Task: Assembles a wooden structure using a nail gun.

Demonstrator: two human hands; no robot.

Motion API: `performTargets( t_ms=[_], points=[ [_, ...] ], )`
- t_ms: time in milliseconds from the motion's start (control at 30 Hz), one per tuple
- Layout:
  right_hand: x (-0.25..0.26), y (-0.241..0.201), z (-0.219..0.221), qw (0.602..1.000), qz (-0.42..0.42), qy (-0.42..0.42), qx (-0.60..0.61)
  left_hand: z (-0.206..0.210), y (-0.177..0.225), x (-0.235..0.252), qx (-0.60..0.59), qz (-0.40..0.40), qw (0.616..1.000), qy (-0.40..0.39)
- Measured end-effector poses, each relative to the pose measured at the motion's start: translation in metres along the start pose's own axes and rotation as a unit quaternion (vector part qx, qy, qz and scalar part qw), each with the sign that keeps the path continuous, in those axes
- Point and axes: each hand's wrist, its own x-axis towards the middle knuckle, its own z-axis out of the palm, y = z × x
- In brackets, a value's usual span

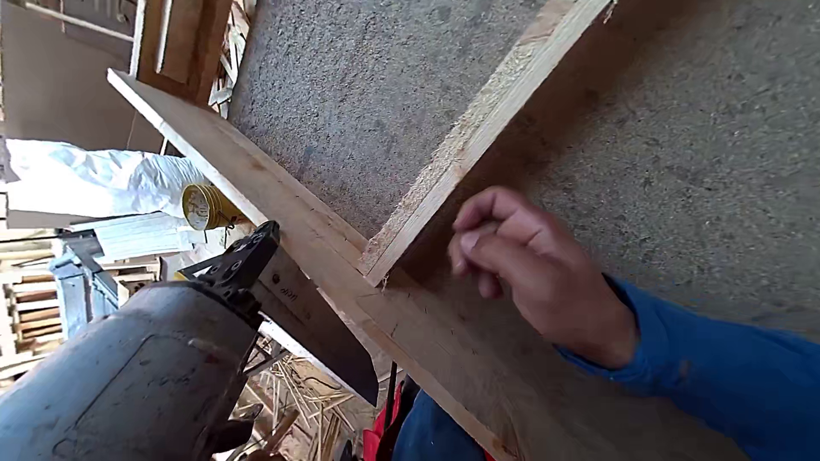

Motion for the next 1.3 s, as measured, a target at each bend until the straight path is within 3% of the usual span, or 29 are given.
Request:
performTargets(
  t_ms=[67,200,367,500,667,967,1100,1200,1300],
  points=[
    [0.005,0.018,0.006,0.994,0.017,0.101,0.041,-0.002,0.004,0.001,0.016,-0.027,0.999,0.010],
    [0.017,0.033,0.028,0.984,0.044,0.113,0.133,-0.011,0.008,0.000,0.026,-0.053,0.998,0.013],
    [0.042,0.041,0.037,0.957,-0.045,0.126,0.258,-0.036,0.009,-0.006,0.002,-0.088,0.996,-0.027],
    [0.069,0.035,0.039,0.928,-0.104,0.214,0.286,-0.047,0.007,-0.002,-0.052,-0.115,0.990,-0.066],
    [0.088,0.030,0.048,0.932,-0.141,0.289,0.169,-0.067,-0.008,-0.005,-0.113,-0.104,0.982,-0.106],
    [0.086,0.029,0.048,0.938,-0.152,0.308,0.050,-0.069,-0.063,0.002,-0.240,-0.010,0.963,-0.120],
    [0.088,0.033,0.047,0.938,-0.138,0.318,0.014,-0.068,-0.094,-0.012,-0.390,0.019,0.909,-0.146],
    [0.085,0.030,0.049,0.941,-0.120,0.316,-0.006,-0.055,-0.106,-0.032,-0.542,0.051,0.828,-0.137],
    [0.080,0.025,0.053,0.943,-0.108,0.312,-0.040,-0.040,-0.156,-0.030,-0.626,0.093,0.758,-0.157]
  ],
)
